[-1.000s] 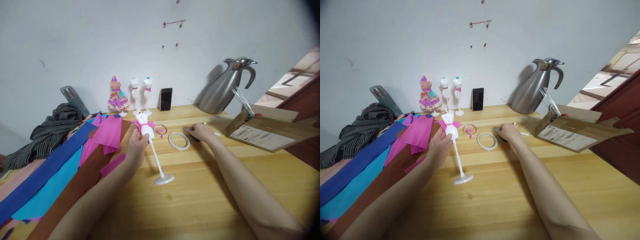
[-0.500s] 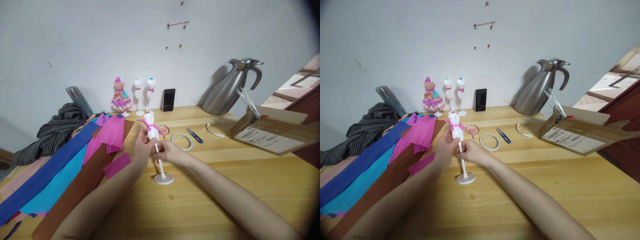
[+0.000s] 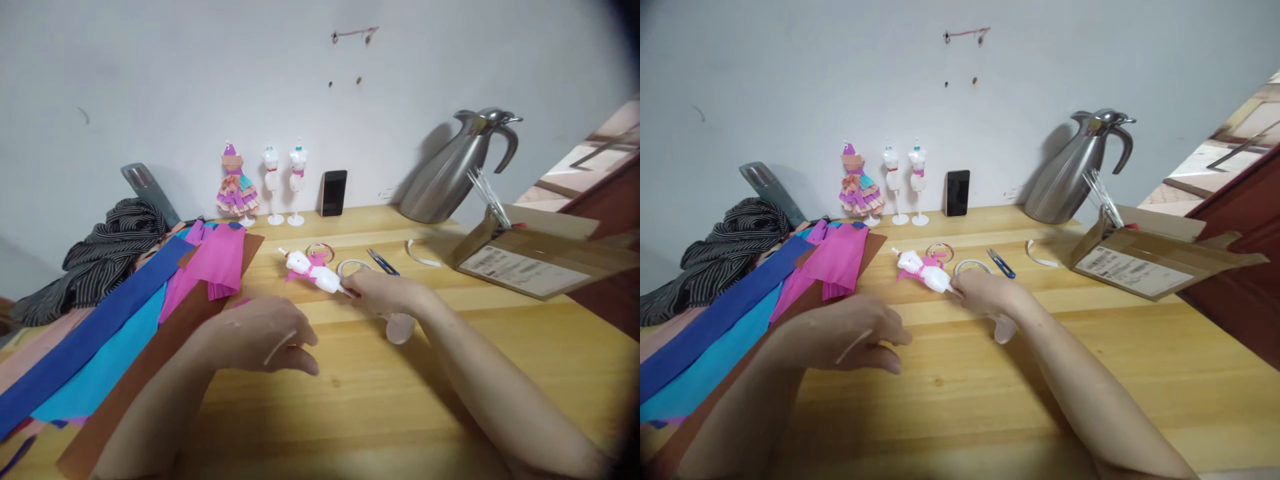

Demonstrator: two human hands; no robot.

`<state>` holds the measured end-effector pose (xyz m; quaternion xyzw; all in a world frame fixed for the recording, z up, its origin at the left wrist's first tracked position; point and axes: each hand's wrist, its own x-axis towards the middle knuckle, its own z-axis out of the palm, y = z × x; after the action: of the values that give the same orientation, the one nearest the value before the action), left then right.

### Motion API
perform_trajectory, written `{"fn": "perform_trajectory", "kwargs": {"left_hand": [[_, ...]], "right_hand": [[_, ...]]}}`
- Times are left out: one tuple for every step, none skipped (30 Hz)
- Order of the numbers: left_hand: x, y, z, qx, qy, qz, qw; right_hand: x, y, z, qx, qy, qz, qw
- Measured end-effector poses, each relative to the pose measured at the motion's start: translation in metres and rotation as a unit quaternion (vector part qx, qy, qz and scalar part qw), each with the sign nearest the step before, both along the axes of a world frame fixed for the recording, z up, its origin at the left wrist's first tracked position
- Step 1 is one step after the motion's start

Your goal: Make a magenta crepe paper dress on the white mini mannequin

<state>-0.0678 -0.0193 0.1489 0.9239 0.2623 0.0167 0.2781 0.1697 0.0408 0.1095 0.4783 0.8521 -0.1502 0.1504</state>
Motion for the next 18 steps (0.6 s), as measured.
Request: {"fn": "perform_trajectory", "kwargs": {"left_hand": [[-0.009,0.0,0.005,0.015,0.008,0.003,1.0],[-0.017,0.003,0.008,0.02,-0.011,0.016,1.0],[-0.025,0.008,0.009,0.024,-0.038,0.043,0.998],[-0.032,0.015,0.008,0.018,-0.038,0.076,0.996],[-0.037,0.023,0.006,0.015,-0.031,0.117,0.993],[-0.041,0.031,0.003,0.025,-0.021,0.156,0.987],[-0.042,0.04,-0.002,0.038,-0.013,0.191,0.981],[-0.041,0.048,-0.007,0.049,-0.007,0.223,0.973],[-0.039,0.056,-0.014,0.06,-0.008,0.253,0.965],[-0.035,0.063,-0.022,0.06,-0.006,0.276,0.959],[-0.032,0.069,-0.03,0.053,-0.003,0.295,0.954],[-0.028,0.074,-0.039,0.037,-0.007,0.307,0.951],[-0.025,0.078,-0.048,0.015,-0.018,0.318,0.948],[-0.023,0.081,-0.058,-0.015,-0.034,0.321,0.946],[-0.022,0.084,-0.066,-0.053,-0.058,0.325,0.942],[-0.023,0.086,-0.074,-0.103,-0.098,0.345,0.928],[-0.024,0.088,-0.08,-0.159,-0.146,0.374,0.902],[-0.025,0.09,-0.085,-0.207,-0.191,0.4,0.872]], "right_hand": [[-0.002,-0.002,-0.001,-0.011,-0.01,0.008,1.0],[-0.005,-0.004,-0.002,-0.02,-0.02,0.014,0.999],[-0.007,-0.006,-0.004,-0.026,-0.032,0.02,0.999],[-0.01,-0.007,-0.006,-0.03,-0.042,0.026,0.998],[-0.012,-0.009,-0.008,-0.031,-0.049,0.03,0.998],[-0.014,-0.01,-0.01,-0.032,-0.057,0.035,0.997],[-0.015,-0.011,-0.012,-0.033,-0.065,0.042,0.996],[-0.016,-0.011,-0.014,-0.034,-0.071,0.049,0.996],[-0.017,-0.012,-0.016,-0.035,-0.078,0.055,0.995],[-0.017,-0.012,-0.017,-0.039,-0.085,0.058,0.994],[-0.016,-0.012,-0.018,-0.043,-0.087,0.059,0.993],[-0.015,-0.012,-0.019,-0.049,-0.084,0.059,0.994],[-0.014,-0.011,-0.019,-0.053,-0.075,0.057,0.994],[-0.012,-0.011,-0.018,-0.053,-0.061,0.058,0.995],[-0.009,-0.01,-0.016,-0.05,-0.045,0.059,0.996],[-0.007,-0.01,-0.013,-0.045,-0.03,0.058,0.997],[-0.004,-0.01,-0.009,-0.04,-0.017,0.055,0.998],[-0.001,-0.01,-0.005,-0.035,-0.005,0.053,0.998]]}}
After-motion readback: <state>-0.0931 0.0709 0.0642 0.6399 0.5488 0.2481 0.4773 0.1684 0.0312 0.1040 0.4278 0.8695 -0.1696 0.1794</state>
